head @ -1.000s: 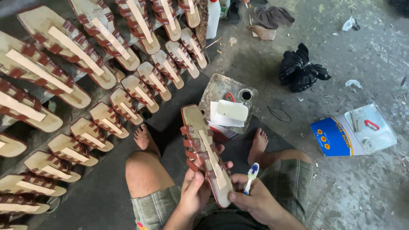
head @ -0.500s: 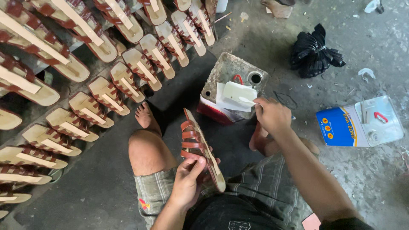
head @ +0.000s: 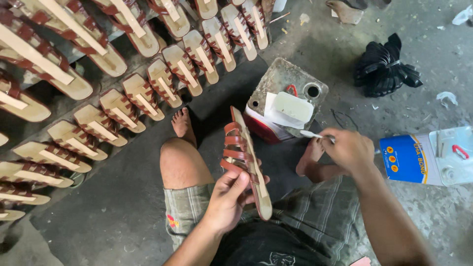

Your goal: The person sits on the floor and applies glue to the edges of brown leather sandals using a toothbrush. They repeatedly dip the brush into a container of glue and spread it along the seams of the sandal straps and sole. Finished sandals are placed on a nearby rack.

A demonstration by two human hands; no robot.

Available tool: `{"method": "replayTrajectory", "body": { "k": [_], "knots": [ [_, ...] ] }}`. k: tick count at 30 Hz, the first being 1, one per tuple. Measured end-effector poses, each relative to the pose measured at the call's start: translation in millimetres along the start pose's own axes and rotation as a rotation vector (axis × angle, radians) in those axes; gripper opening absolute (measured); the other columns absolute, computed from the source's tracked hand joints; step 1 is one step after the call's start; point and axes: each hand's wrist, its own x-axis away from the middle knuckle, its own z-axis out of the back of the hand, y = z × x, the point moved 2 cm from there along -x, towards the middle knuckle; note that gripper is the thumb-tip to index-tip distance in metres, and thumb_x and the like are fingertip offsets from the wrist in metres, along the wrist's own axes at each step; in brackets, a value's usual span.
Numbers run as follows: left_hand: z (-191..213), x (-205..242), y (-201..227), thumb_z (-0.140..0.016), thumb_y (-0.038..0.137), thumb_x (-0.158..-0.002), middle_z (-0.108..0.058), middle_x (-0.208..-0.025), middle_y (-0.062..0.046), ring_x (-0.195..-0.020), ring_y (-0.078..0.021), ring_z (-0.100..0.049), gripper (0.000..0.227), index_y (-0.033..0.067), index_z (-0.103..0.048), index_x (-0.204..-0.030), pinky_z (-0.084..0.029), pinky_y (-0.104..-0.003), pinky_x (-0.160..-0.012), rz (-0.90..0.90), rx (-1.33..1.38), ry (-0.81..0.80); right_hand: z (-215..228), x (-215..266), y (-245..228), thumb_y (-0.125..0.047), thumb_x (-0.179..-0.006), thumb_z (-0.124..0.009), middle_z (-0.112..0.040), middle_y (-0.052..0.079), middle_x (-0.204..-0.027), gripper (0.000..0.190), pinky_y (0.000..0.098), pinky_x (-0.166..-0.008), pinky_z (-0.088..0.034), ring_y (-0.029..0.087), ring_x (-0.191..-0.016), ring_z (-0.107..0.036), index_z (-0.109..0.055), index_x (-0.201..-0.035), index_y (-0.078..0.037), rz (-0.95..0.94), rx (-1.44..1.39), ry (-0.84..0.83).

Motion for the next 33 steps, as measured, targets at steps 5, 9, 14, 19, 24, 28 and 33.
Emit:
{"method": "replayTrajectory", "body": {
  "k": [5, 9, 14, 19, 24, 28, 33],
  "knots": [
    [-20.6, 9.7, 0.6, -0.058, 0.026, -0.101, -0.07, -0.117, -0.006, -0.114, -0.0185, -0.069, 0.043, 0.0044, -0.056, -0.139, -0.06, -0.037, -0.09, -0.054, -0.089, -0.083, 4.9, 104.1, -22.3, -0.003, -0.089, -0.072, -0.078, 0.008, -0.09, 0.021, 0.0252, -0.065, -0.049, 0.013, -0.076, -0.066, -0.076, -0.11, 0.0, 0.404, -1.011, 0.075],
    [-32.3, 20.0, -0.3, -0.061, 0.023, -0.107, -0.069, -0.113, -0.008, -0.1, -0.0148, -0.063, 0.042, 0.0003, -0.058, -0.142, -0.055, -0.033, -0.087, -0.103, -0.133, -0.196, 8.3, 142.2, -42.6, -0.004, -0.091, -0.071, -0.077, 0.008, -0.092, 0.015, 0.0255, -0.068, -0.054, 0.013, -0.079, -0.072, -0.074, -0.105, -0.001, 0.553, -1.094, 0.135],
    [-38.6, 29.6, -2.0, -0.064, 0.022, -0.107, -0.07, -0.113, -0.008, -0.104, -0.0165, -0.068, 0.033, -0.0034, -0.062, -0.129, -0.059, -0.036, -0.094, -0.112, -0.203, -0.211, 22.1, 148.8, -56.5, 0.001, -0.089, -0.072, -0.074, 0.01, -0.1, 0.017, 0.0255, -0.076, -0.054, 0.015, -0.087, -0.071, -0.071, -0.106, -0.001, 0.656, -0.939, 0.414],
    [-41.3, 32.3, -2.0, -0.062, 0.021, -0.105, -0.071, -0.112, -0.009, -0.103, -0.0173, -0.071, 0.031, -0.0012, -0.062, -0.126, -0.062, -0.037, -0.091, -0.092, -0.168, -0.133, 23.0, 155.0, -55.3, 0.002, -0.086, -0.074, -0.075, 0.01, -0.098, 0.017, 0.0245, -0.072, -0.054, 0.015, -0.081, -0.07, -0.072, -0.102, -0.002, 0.714, -1.012, 0.335],
    [-45.7, 35.0, 0.4, -0.061, 0.021, -0.105, -0.071, -0.113, -0.009, -0.104, -0.018, -0.071, 0.03, 0.0001, -0.062, -0.126, -0.063, -0.037, -0.09, -0.063, -0.147, -0.155, 20.9, 153.0, -52.4, 0.003, -0.089, -0.072, -0.074, 0.01, -0.1, 0.017, 0.0263, -0.077, -0.055, 0.018, -0.088, -0.071, -0.07, -0.105, -0.001, 0.714, -1.027, 0.388],
    [-49.0, 35.0, 2.8, -0.061, 0.021, -0.104, -0.07, -0.113, -0.008, -0.103, -0.0178, -0.07, 0.03, 0.0018, -0.062, -0.126, -0.063, -0.038, -0.089, -0.044, -0.128, -0.107, 21.6, 150.5, -55.7, 0.004, -0.087, -0.073, -0.074, 0.01, -0.098, 0.016, 0.0271, -0.076, -0.055, 0.019, -0.086, -0.071, -0.071, -0.102, -0.001, 0.745, -1.008, 0.348],
    [-48.0, 33.0, 7.5, -0.06, 0.024, -0.103, -0.071, -0.111, -0.009, -0.104, -0.019, -0.072, 0.029, 0.0023, -0.064, -0.122, -0.065, -0.039, -0.088, -0.044, -0.088, -0.032, 27.7, 162.3, -56.2, -0.001, -0.086, -0.076, -0.073, 0.009, -0.098, 0.015, 0.0264, -0.073, -0.056, 0.017, -0.084, -0.072, -0.072, -0.1, -0.004, 0.78, -0.91, 0.426]
  ]
}}
